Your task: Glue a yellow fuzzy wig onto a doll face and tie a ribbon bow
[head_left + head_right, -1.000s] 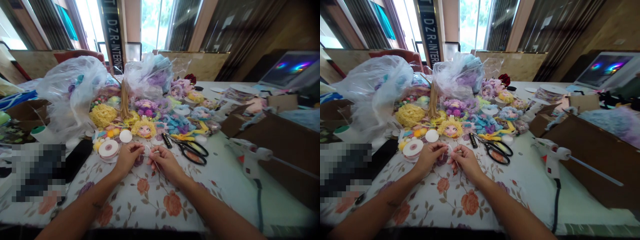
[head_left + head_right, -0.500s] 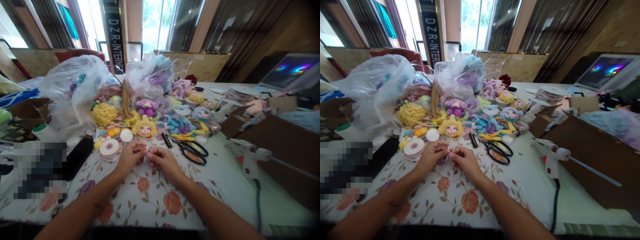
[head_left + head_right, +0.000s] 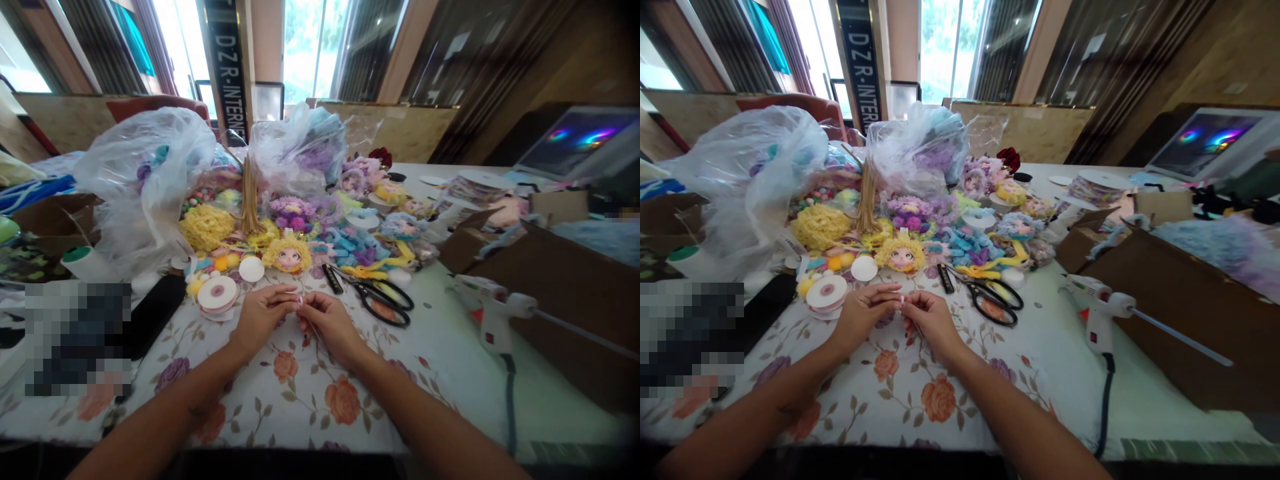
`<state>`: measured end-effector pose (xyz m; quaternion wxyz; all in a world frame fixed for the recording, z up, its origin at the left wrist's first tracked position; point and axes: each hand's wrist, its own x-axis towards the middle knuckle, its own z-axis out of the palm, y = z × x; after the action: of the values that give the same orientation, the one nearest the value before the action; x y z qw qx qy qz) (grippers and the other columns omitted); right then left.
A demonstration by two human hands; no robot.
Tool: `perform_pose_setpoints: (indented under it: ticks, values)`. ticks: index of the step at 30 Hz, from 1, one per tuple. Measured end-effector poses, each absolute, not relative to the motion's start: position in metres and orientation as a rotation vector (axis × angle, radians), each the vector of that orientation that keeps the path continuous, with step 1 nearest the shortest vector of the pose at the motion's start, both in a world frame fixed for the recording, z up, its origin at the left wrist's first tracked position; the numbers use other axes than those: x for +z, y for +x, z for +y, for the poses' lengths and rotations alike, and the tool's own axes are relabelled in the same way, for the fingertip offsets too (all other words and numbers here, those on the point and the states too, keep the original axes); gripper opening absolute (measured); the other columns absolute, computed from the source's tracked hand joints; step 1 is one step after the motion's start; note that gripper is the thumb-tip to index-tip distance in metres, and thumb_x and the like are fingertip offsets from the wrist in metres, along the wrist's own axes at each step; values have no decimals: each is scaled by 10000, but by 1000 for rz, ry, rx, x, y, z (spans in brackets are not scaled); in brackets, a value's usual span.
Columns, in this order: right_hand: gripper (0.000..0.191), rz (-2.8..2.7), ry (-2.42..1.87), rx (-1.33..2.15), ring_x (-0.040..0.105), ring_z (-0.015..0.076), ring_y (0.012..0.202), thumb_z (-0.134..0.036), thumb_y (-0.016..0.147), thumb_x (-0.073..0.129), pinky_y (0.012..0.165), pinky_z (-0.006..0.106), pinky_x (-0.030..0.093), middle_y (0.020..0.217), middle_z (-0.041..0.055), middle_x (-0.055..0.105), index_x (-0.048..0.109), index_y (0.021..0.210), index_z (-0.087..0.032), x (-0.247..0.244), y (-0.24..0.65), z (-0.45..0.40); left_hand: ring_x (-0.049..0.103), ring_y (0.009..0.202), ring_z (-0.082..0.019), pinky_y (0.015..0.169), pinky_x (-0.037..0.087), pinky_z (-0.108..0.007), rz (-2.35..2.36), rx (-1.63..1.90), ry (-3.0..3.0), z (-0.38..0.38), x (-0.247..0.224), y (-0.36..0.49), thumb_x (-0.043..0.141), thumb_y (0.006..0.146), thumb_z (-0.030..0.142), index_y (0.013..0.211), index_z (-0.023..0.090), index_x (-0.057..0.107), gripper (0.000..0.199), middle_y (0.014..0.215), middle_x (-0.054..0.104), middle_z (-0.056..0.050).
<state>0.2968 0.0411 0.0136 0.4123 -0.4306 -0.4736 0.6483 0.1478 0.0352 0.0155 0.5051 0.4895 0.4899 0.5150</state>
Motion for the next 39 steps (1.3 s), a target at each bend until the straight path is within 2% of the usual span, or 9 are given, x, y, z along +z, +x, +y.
perform_pose_setpoints:
  ticks: [7,11,15,20,24,29,32,36,39]
  values:
    - [260,-1175,-1062,1655,461,86,407,-373,674,744,382,206,391,489,-53,543,578,703,-175,14,297,40,696,837,-222,698,538,-280,1233,1231,1249,33,16,148,761,652,284,929,172,724,302,895,754,-74]
    - [240,-1234,-1047,1695,482,84,416,-355,684,732,412,206,404,509,-42,570,579,697,-170,14,298,41,683,757,-196,657,517,-266,1197,1238,1182,35,11,145,755,669,310,919,161,718,294,827,752,-70]
    - [252,-1295,-1068,1680,516,103,430,-383,717,699,424,221,429,550,-36,591,583,799,-175,13,299,42,651,662,-144,598,479,-224,1134,1287,1105,39,8,142,768,663,312,945,151,688,334,778,740,-52]
    - [284,-1397,-1162,1321,560,123,546,-440,745,661,526,241,471,641,-1,613,612,800,-166,15,301,44,642,623,-152,565,474,-237,1231,1279,1256,37,10,144,737,694,336,977,157,659,344,756,736,-45]
    - [251,-1566,-1202,1009,535,118,567,-412,761,656,521,222,426,691,23,644,656,757,-162,17,300,43,667,673,-173,687,510,-289,1377,1301,1571,31,10,149,679,750,298,977,205,660,246,747,738,-16]
    - [202,-1598,-1195,951,522,117,548,-353,790,613,521,225,414,675,23,644,651,743,-161,14,299,42,679,826,-189,854,476,-323,1450,1321,1799,27,10,151,646,774,227,1019,240,655,245,803,746,3]
    - [203,-1571,-1188,985,502,114,541,-348,792,602,517,226,402,661,17,627,652,742,-157,14,299,42,680,787,-188,811,484,-310,1403,1298,1695,29,11,149,660,766,245,978,224,668,213,797,749,-8]
    - [232,-1524,-1200,1093,417,100,472,-382,785,603,448,220,330,543,-23,526,644,741,-159,15,303,46,675,733,-193,659,488,-275,1215,1187,1379,37,8,145,682,738,293,975,195,664,257,795,748,-39]
    - [241,-1493,-1201,1164,395,95,460,-397,781,604,427,214,304,520,-33,490,624,735,-162,15,306,49,664,728,-189,641,474,-262,1141,1141,1276,43,4,141,691,715,290,909,176,688,225,786,738,-53]
